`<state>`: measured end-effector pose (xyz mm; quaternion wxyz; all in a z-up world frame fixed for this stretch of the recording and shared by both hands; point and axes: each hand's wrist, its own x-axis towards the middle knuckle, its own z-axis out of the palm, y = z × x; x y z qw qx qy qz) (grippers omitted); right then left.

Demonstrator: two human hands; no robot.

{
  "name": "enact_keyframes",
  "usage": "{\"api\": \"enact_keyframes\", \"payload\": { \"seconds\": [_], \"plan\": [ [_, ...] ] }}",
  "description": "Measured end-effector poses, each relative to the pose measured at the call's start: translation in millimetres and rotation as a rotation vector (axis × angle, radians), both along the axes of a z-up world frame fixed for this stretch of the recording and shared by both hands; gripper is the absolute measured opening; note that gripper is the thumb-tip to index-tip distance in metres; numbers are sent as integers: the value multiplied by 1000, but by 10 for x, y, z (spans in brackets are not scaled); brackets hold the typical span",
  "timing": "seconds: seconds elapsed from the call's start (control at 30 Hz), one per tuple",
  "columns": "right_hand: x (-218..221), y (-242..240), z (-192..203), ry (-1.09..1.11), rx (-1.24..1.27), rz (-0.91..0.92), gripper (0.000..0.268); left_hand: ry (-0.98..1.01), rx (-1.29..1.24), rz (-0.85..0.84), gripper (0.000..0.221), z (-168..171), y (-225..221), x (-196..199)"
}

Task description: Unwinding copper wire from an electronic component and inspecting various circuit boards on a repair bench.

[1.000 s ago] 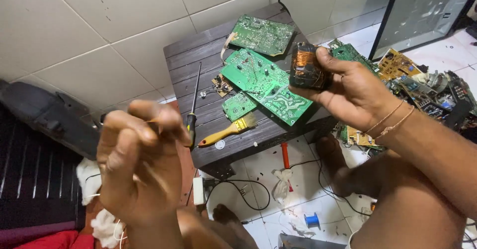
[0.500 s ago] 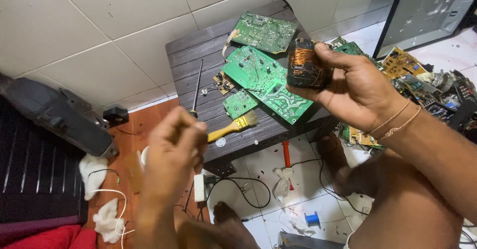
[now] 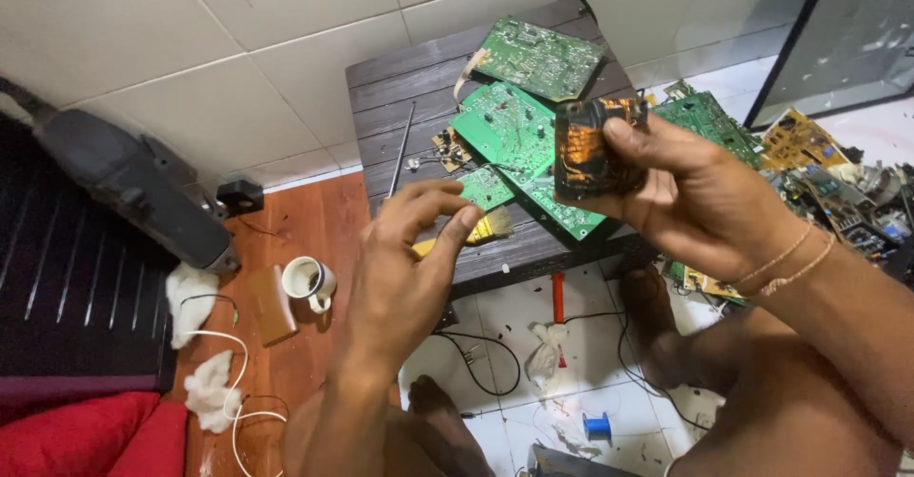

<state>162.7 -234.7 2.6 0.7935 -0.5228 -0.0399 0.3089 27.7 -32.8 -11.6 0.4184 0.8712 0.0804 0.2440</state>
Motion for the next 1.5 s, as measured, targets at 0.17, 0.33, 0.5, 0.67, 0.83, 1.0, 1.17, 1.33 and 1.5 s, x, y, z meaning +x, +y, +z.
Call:
{"api": "enact_keyframes", "payload": {
  "seconds": [0.17, 0.33, 0.5, 0.67, 0.83, 1.0, 1.17, 1.33, 1.5],
  "plan": [
    [-52, 67, -26, -95, -114, 68, 45, -114, -38, 97, 12, 45, -43, 25],
    [-85, 7, -204, -455, -163, 254, 49, -249, -29, 164, 13, 28, -71, 96],
    [-298, 49, -174, -276, -361, 309, 52, -200, -29, 96, 14, 71, -232, 82],
    [-405, 61, -185, -206, -247, 307, 53, -127, 17, 1, 16, 107, -388, 33],
    [-435, 167, -17, 44, -287, 160, 57, -156, 145, 0, 18, 25, -463, 15],
    [-499, 257, 76, 127, -210, 103, 47, -195, 452, 60, 22, -90, -540, 27],
    [-391, 117, -293, 60, -149, 116, 30, -250, 589, 65, 28, -192, -656, 50],
    [-387, 56, -327, -38, -41, 117, 28, -338, 608, 97, 23, -208, -714, 30],
    [-510, 186, -56, 60, -291, -32, 26, -363, 600, 58, 26, -158, -739, -58]
  ]
}}
